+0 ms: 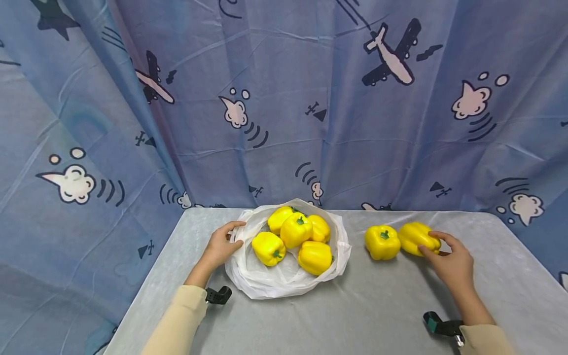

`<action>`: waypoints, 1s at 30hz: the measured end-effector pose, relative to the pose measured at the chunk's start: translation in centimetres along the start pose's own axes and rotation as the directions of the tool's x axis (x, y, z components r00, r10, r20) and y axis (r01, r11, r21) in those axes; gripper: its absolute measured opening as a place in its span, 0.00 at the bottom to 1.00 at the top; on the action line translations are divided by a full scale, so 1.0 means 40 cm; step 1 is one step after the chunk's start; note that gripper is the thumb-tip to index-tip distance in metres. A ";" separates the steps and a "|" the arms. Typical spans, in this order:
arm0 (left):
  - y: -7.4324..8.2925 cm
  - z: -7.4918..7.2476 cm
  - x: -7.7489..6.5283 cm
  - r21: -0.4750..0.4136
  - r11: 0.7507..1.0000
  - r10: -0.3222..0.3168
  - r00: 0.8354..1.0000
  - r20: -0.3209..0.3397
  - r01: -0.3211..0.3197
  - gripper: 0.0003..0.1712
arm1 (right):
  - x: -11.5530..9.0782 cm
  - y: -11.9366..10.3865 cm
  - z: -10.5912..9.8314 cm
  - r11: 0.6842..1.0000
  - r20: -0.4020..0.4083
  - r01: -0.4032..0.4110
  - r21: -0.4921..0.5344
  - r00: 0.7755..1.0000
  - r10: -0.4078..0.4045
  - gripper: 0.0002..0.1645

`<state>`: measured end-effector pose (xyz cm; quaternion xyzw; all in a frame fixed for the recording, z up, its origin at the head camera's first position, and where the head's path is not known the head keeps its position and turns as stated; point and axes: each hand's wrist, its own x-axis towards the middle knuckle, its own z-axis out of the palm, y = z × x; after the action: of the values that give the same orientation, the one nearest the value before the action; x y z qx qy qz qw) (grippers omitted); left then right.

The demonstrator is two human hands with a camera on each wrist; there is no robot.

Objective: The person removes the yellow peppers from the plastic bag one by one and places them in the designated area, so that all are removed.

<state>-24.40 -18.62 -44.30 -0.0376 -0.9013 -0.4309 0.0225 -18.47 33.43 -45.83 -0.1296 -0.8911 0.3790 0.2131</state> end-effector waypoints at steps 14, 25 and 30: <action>-0.002 0.003 0.005 -0.018 1.000 0.017 1.000 -0.024 -0.018 0.28 | -0.005 -0.001 0.017 1.000 0.035 -0.012 -0.013 0.999 0.013 0.28; 0.002 0.000 0.007 -0.014 0.999 0.032 0.999 -0.023 -0.032 0.28 | -0.002 -0.025 0.003 0.999 0.077 0.031 -0.022 0.997 -0.029 0.36; 0.000 -0.001 0.006 -0.011 0.999 0.033 0.999 -0.022 -0.033 0.28 | -0.003 -0.059 -0.009 0.998 0.061 0.062 0.013 0.996 -0.063 0.32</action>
<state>-24.64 -18.64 -44.26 -0.0479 -0.8979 -0.4358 0.0391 -18.35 32.02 -43.90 -0.0886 -0.8987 0.3811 0.1983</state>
